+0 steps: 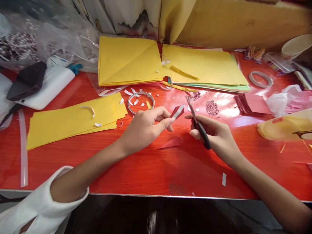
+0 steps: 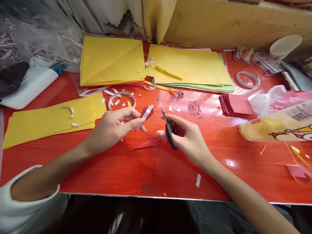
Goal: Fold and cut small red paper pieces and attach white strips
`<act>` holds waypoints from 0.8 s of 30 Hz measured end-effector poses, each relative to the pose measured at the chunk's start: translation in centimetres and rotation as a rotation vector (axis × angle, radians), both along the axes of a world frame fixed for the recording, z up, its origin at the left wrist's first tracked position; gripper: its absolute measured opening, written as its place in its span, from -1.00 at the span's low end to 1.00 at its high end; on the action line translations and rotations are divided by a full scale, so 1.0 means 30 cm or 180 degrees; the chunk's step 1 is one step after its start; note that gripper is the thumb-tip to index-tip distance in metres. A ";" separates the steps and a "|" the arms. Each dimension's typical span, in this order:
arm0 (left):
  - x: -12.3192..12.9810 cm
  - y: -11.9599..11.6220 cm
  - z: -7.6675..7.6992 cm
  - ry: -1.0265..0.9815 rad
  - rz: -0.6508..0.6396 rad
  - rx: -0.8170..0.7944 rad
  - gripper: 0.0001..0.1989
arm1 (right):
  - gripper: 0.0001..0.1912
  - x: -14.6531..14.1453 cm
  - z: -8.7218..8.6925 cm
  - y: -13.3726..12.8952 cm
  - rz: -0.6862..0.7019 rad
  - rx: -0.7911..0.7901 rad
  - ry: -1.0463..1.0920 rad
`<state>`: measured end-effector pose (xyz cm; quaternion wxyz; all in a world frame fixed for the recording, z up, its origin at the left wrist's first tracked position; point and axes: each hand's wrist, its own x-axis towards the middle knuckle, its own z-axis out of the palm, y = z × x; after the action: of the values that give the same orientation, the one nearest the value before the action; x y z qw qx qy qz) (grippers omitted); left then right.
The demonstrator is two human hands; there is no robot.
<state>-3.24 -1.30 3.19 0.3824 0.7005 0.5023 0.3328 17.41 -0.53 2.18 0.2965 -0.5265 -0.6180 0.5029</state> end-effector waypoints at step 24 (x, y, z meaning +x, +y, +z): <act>-0.041 0.022 -0.065 0.1601 -0.0329 0.4038 -0.93 | -0.70 0.026 0.031 -0.008 0.0057 -0.0073 0.0875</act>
<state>-4.47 -0.64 1.25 -0.2149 0.8681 0.2496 0.3713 18.20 -0.78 3.12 0.3679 -0.4505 -0.5704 0.5799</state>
